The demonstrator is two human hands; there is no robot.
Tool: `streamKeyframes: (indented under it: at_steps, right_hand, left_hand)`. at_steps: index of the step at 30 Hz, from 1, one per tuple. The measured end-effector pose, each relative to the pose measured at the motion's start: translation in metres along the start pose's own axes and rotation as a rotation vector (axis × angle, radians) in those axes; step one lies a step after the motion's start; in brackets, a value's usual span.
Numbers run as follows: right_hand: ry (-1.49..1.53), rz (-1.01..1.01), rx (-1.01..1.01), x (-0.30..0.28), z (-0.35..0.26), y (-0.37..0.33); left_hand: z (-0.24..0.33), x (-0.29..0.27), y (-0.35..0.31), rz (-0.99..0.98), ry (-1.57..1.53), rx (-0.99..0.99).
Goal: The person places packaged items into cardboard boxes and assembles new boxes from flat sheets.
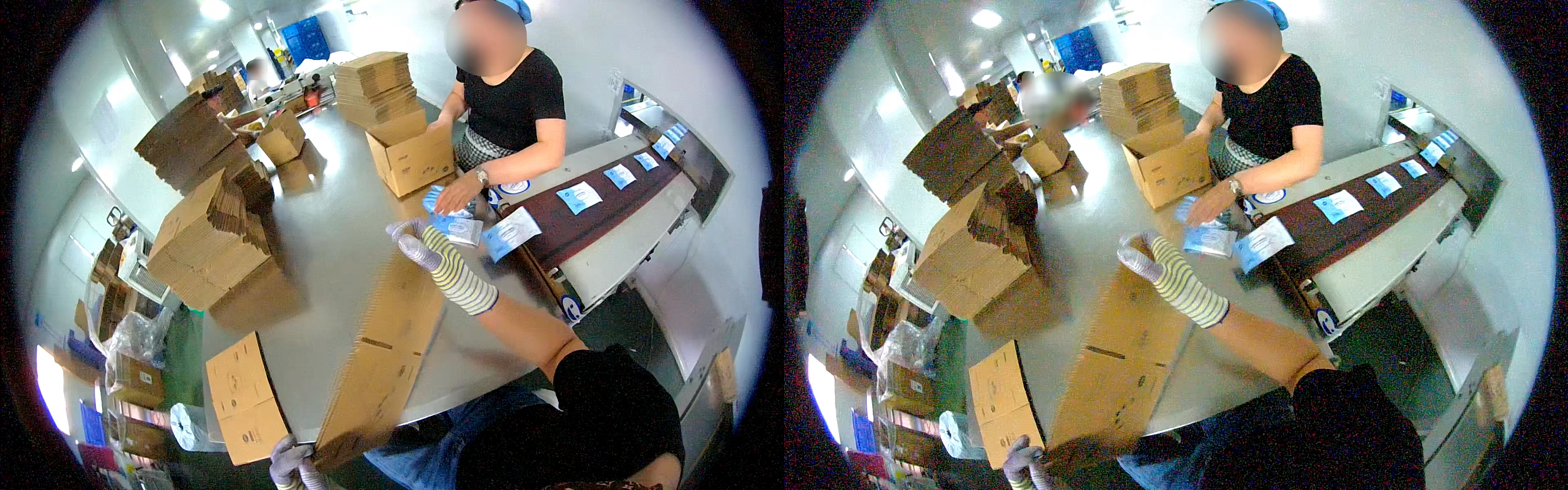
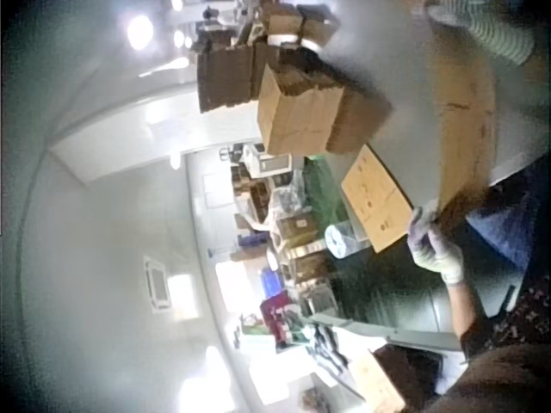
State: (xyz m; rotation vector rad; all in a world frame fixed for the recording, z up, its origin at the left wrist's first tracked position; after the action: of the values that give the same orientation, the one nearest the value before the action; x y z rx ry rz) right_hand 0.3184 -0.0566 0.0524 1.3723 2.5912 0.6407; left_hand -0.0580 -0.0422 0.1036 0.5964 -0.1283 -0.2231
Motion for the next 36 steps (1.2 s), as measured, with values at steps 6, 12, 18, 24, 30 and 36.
streamKeyframes:
  at_steps: [6, 12, 18, 24, 30, 36]
  right_hand:
    - [-0.024, -0.251, 0.206, 0.004, -0.046, -0.013]
    - [0.090, -0.396, 0.085, 0.012, -0.042, -0.013]
    - [0.084, -0.852, 0.007, 0.055, -0.047, -0.050]
    - [-0.546, -0.882, 0.113, 0.072, -0.012, -0.067]
    - [-0.664, -0.816, -0.119, 0.077, 0.010, -0.061]
    - [-0.222, -0.910, 0.031, 0.066, 0.045, -0.056]
  left_hand:
    - [-0.014, -0.003, -0.004, -0.068, 0.053, -0.043]
    - [-0.009, -0.009, -0.002, 0.012, 0.057, -0.153]
    - [0.023, 0.036, 0.009, -0.212, 0.475, 0.075]
    - [0.019, 0.051, 0.014, -0.772, 0.562, 0.055]
    - [-0.071, 0.034, 0.005, -0.830, 0.092, -0.566]
    - [-0.069, 0.057, 0.009, -0.921, 0.864, 0.437]
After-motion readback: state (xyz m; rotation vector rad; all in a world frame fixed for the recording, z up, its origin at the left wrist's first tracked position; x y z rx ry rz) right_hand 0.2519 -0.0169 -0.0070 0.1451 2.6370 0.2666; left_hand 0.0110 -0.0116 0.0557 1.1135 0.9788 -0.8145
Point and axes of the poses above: each hand's wrist, its own y-axis towards the middle knuckle, its own x-axis out of the palm, z = x × y, the point moved 3 cm from there along y, towards the middle knuckle, and after that the axes turned 3 degrees about -y, right-handed, at the moved point
